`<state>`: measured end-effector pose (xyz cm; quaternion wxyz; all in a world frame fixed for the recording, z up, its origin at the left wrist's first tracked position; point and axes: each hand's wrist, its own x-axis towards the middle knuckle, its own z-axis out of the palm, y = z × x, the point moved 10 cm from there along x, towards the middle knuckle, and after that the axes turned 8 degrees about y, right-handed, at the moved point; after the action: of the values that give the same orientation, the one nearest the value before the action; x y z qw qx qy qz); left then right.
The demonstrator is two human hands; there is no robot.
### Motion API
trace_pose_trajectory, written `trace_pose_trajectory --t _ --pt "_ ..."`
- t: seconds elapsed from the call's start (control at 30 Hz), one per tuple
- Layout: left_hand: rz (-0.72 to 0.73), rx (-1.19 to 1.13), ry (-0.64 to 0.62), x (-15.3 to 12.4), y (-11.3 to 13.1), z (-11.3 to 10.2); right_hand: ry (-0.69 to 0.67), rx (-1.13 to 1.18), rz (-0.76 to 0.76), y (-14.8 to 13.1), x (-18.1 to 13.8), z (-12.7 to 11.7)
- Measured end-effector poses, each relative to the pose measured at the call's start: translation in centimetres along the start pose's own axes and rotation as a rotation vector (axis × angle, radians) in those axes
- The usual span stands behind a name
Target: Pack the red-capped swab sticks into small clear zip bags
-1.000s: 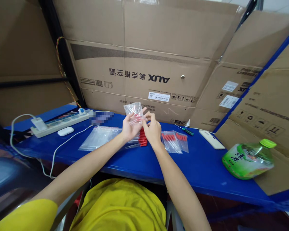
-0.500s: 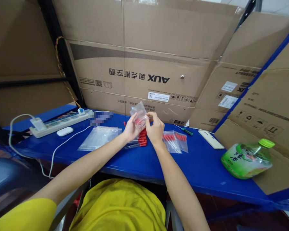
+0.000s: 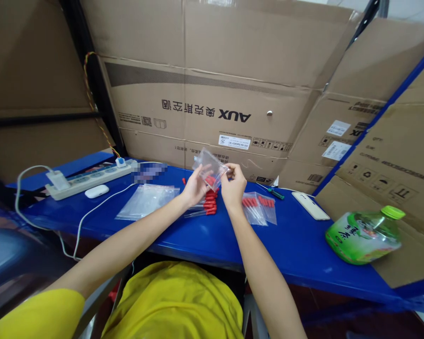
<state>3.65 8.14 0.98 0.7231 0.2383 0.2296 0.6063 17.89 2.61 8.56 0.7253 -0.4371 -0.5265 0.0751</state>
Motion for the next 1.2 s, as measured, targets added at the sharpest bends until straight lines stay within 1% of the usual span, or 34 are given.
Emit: trace_pose_trajectory --t 0.07,0.13,0.23,0.33,0.43,0.5,0.63,0.8,0.9,1.0,1.2 --pt "0.001 0.071 0.036 0.0 -0.3 -0.4 0.069 0.063 0.053 0.8 0.7 -0.9" --pt "0.018 0.108 0.064 0.0 -0.3 -0.6 0.071 0.139 0.124 1.6 1.1 -0.9" --pt "0.066 0.086 0.101 -0.1 0.1 -0.7 -0.026 0.211 0.233 2.5 1.1 0.0" --pt "0.121 0.029 0.147 0.0 1.0 -1.0 -0.166 0.204 0.345 3.0 0.4 1.3" --pt "0.147 0.005 0.149 0.2 1.6 -1.1 -0.281 0.209 0.431 3.2 -0.4 2.3" --pt "0.146 0.012 0.146 0.2 1.7 -1.2 -0.318 0.24 0.461 3.2 -0.7 2.6" --pt "0.128 0.01 0.147 0.3 1.4 -1.4 -0.295 0.3 0.495 3.4 -0.5 2.4" --pt "0.062 -0.04 0.148 0.2 0.7 -1.3 -0.27 0.346 0.501 3.5 -0.4 2.3" --pt "0.062 -0.016 0.126 0.0 0.7 -0.9 -0.229 0.332 0.473 3.5 -0.2 2.0" --pt "0.074 0.033 0.073 -0.3 0.8 -0.3 -0.2 0.285 0.428 3.5 0.1 1.8" --pt "0.061 0.028 0.044 -0.7 0.9 0.1 -0.216 0.278 0.411 3.2 0.0 1.8"
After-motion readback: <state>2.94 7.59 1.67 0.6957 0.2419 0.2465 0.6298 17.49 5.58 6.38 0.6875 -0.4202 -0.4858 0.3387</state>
